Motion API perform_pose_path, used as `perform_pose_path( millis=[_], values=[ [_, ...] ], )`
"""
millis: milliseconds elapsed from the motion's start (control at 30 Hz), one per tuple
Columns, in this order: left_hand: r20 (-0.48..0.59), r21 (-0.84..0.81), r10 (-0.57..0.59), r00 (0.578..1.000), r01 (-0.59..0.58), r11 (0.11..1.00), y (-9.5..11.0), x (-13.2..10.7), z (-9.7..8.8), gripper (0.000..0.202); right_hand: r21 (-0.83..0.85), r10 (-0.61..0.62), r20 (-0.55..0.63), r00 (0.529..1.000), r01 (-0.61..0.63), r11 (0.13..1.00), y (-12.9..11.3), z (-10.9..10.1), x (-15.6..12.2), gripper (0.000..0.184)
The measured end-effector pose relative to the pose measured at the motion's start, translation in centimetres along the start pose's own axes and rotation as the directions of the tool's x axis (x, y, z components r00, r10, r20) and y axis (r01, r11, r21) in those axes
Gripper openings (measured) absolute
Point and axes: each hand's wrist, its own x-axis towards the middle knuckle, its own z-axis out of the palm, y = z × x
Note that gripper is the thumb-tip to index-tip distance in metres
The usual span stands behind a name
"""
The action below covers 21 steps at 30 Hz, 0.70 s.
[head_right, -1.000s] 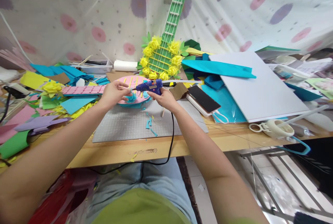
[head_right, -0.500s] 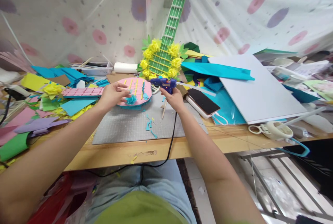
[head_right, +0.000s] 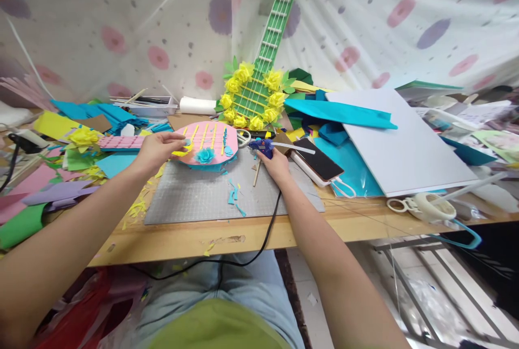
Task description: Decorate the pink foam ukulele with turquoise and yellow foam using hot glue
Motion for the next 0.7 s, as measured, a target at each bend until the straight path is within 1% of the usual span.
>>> perform_pose_path(
  millis=[67, 133, 200, 267, 367, 433, 567, 633, 700],
  values=[
    [0.01, 0.047, 0.017, 1.0, -0.017, 0.999, -0.3, -0.2, -0.3, 0.024, -0.015, -0.059, -0.032, 0.998, 0.059, 0.998, 0.1, 0.0, -0.1, 0.043],
    [0.035, 0.082, 0.017, 0.999, -0.02, 0.996, -0.7, -0.5, -0.7, 0.028, -0.035, -0.122, -0.112, 0.986, 0.119, 0.992, 0.4, -0.1, -0.5, 0.046],
    [0.058, 0.109, 0.006, 0.998, -0.012, 0.994, -1.1, -0.7, -1.1, 0.033, -0.084, -0.146, -0.193, 0.97, 0.132, 0.988, 0.8, -0.3, -1.1, 0.048],
    [0.065, 0.137, 0.001, 0.998, -0.01, 0.991, -1.4, -0.9, -1.5, 0.037, -0.149, -0.162, -0.245, 0.956, 0.128, 0.981, 0.9, -0.7, -1.8, 0.048],
    [0.062, 0.147, -0.002, 0.998, -0.008, 0.989, -1.7, -1.2, -1.7, 0.039, -0.225, -0.234, -0.287, 0.929, 0.172, 0.959, 0.5, -1.4, -2.9, 0.043],
    [0.069, 0.132, -0.011, 0.998, 0.002, 0.991, -1.8, -1.4, -1.7, 0.036, -0.219, -0.282, -0.277, 0.919, 0.225, 0.949, -0.2, -1.9, -3.5, 0.038],
    [0.122, 0.083, -0.046, 0.991, 0.036, 0.996, -2.0, -1.8, -1.7, 0.024, -0.078, -0.348, -0.182, 0.92, 0.34, 0.937, -2.8, -2.1, -4.2, 0.029],
    [0.148, 0.034, -0.054, 0.988, 0.049, 0.998, -2.1, -2.0, -1.8, 0.024, 0.048, -0.365, -0.148, 0.919, 0.375, 0.926, -4.4, -1.8, -4.4, 0.024],
    [0.132, -0.054, -0.048, 0.99, 0.056, 0.997, -2.2, -2.2, -1.7, 0.025, 0.23, -0.353, -0.116, 0.929, 0.37, 0.9, -6.3, -1.2, -4.6, 0.02]
  ],
)
